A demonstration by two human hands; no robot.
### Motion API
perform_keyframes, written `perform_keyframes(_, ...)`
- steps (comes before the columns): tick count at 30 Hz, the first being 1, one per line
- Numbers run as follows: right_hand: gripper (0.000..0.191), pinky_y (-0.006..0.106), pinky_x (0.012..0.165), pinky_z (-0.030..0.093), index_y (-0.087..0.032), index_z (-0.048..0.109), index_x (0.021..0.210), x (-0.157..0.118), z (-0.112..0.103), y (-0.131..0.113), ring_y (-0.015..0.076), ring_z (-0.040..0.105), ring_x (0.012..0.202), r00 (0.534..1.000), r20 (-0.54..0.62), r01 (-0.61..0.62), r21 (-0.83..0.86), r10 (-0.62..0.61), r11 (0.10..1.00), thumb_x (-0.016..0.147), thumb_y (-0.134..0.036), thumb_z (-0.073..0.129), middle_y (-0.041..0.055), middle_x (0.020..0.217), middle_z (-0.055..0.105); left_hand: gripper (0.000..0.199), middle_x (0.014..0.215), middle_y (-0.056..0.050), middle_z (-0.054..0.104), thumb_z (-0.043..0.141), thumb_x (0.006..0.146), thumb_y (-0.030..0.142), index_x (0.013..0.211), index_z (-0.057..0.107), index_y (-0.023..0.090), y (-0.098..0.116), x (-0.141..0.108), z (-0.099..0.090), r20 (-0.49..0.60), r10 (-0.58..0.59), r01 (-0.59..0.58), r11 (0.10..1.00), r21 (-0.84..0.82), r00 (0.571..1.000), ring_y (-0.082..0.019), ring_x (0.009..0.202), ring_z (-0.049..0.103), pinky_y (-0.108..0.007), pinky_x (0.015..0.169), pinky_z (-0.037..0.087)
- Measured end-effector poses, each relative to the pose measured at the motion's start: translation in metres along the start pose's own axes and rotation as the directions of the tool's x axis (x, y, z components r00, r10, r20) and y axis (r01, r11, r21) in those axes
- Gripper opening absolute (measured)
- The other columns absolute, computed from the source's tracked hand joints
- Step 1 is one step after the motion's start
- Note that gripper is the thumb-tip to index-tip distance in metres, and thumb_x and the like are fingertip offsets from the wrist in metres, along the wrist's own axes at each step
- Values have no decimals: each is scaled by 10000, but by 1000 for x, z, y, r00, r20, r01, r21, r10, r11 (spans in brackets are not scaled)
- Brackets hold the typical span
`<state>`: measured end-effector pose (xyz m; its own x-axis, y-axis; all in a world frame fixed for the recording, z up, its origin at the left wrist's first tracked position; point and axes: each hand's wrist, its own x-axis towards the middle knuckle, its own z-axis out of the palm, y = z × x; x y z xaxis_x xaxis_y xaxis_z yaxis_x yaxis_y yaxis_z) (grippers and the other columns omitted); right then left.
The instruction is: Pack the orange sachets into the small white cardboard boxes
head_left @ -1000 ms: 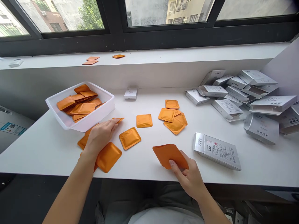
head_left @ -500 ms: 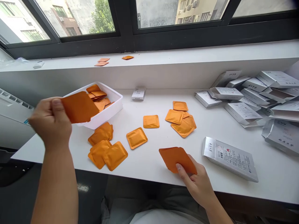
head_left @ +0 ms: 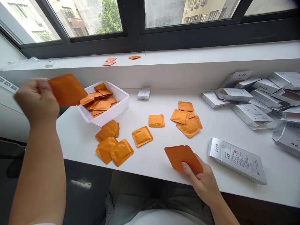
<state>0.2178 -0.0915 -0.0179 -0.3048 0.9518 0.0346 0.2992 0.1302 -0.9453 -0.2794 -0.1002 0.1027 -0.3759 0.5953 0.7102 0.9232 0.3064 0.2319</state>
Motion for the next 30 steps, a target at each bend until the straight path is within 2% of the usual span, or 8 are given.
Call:
perform_keyframes(3, 256, 223, 378, 342, -205, 593, 874, -1, 0, -3, 119, 440, 513, 1000, -12, -14, 4, 14, 1000, 877, -449, 519, -11, 653, 499, 497, 1063, -104, 679, 435, 877, 413, 1193, 609, 71, 19, -3, 9, 34, -168, 160, 973, 166, 985, -295, 936, 619, -465, 811, 484)
perform_keyframes(7, 261, 223, 406, 377, -205, 594, 855, -1, 0, -1, 128, 486, 542, 999, 2, -39, 18, 39, 999, 874, -456, 526, -5, 669, 517, 387, 999, -104, 706, 424, 906, 405, 992, 689, 137, 71, -69, 8, 31, 77, -82, 965, 247, 997, -289, 902, 630, -452, 830, 451)
perform_keyframes(10, 261, 225, 418, 400, -201, 598, 861, 1, 0, 2, 141, 518, 569, 999, 18, -30, 7, 30, 1000, 876, -451, 524, 6, 687, 544, 312, 1172, -63, 674, 487, 906, 419, 1085, 648, 221, 130, -135, 13, 382, 415, -461, 887, 33, 826, -251, 1047, 606, -413, 936, 394)
perform_keyframes(12, 251, 225, 413, 403, -199, 598, 853, 1, 0, 3, 141, 511, 557, 999, 33, -10, -17, 10, 1000, 870, -441, 537, 4, 671, 543, 474, 1343, -82, 573, 497, 884, 522, 1246, 572, 225, 165, -165, 24, 506, 445, -510, 860, -13, 738, -281, 1209, 524, -431, 1003, 352)
perform_keyframes(21, 249, 225, 384, 385, -200, 609, 833, -2, -3, 3, 142, 491, 522, 1000, 1, -7, 18, 7, 1000, 854, -444, 569, 13, 640, 560, 287, 1040, -136, 718, 453, 898, 196, 1117, 630, 148, 208, -177, 50, 584, 519, -540, 827, -157, 624, -236, 795, 677, -370, 680, 486)
perform_keyframes(25, 253, 221, 356, 360, -203, 612, 828, -2, -2, 3, 147, 492, 527, 1000, -12, -23, 40, 23, 999, 849, -452, 572, 16, 641, 565, 240, 683, 13, 712, 499, 840, 128, 930, 681, 256, 194, -154, 13, 245, 548, -516, 836, -186, 800, -152, 585, 633, -296, 598, 471)
perform_keyframes(29, 262, 229, 398, 398, -206, 612, 809, -2, 0, 0, 141, 486, 526, 1000, -6, -26, 44, 26, 999, 853, -460, 566, 7, 638, 545, 230, 783, -17, 716, 582, 833, 276, 1042, 677, 267, 139, -92, -34, -197, 218, -192, 971, 141, 956, -213, 659, 644, -351, 622, 486)
perform_keyframes(30, 264, 230, 398, 395, -206, 612, 807, -2, 0, 0, 137, 475, 520, 1000, 1, -22, 41, 22, 999, 854, -461, 564, 5, 638, 537, 330, 903, -40, 716, 535, 865, 308, 1180, 626, 270, 121, -76, -41, -150, 107, -78, 979, 189, 983, -254, 808, 663, -396, 729, 491)
